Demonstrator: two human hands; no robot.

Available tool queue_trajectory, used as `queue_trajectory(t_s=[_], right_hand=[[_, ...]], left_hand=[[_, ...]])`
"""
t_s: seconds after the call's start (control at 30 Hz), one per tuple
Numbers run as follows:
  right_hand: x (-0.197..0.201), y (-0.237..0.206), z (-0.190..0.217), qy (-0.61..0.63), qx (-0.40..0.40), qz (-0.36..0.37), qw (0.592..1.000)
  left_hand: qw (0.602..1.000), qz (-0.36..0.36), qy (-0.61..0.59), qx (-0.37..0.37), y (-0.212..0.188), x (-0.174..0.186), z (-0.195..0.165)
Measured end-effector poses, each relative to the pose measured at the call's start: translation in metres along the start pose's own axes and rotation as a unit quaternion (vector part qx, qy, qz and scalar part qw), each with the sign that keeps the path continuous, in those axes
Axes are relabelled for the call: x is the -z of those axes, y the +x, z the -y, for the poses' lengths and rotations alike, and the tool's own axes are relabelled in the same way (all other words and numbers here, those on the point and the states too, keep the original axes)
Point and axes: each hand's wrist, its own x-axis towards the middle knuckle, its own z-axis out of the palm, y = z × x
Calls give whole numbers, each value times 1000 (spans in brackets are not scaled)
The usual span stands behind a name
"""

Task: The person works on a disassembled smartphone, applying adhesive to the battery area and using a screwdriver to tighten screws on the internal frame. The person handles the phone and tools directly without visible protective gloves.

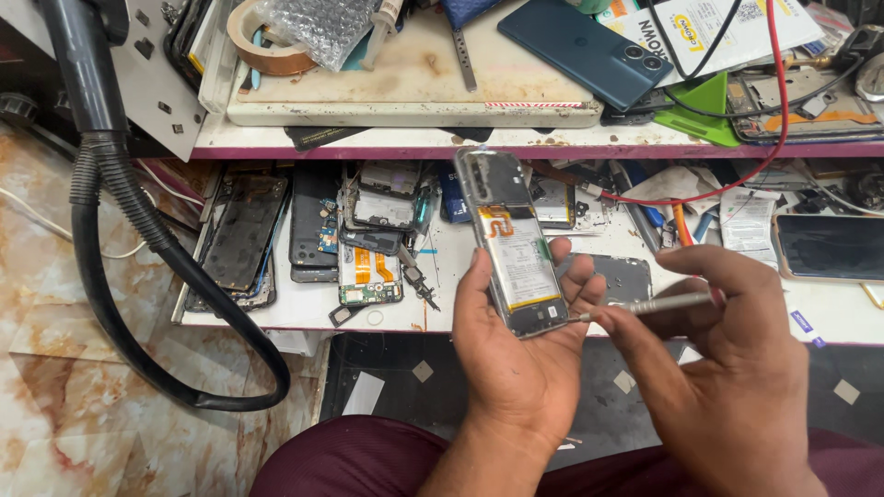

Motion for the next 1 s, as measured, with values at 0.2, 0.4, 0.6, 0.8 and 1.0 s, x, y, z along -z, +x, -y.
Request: queue_trajectory(t_s=[0.2,0.4,0.6,0.8,1.0], right_hand=[[10,5,0,110,-38,16,993],[14,7,0,132,-75,12,988],[8,11,1,189,-48,14,981],[5,8,-5,157,-94,-20,983],[4,4,-13,187,-34,-8,982]], left_hand=[[1000,16,-10,7,-2,3,3],[1000,6,-14,10,-3,2,2],[1000,20,-23,-2,-3,0,3],[1000,7,-27,3,-3,-1,4],[1000,-4,-25,7,-5,-2,5]])
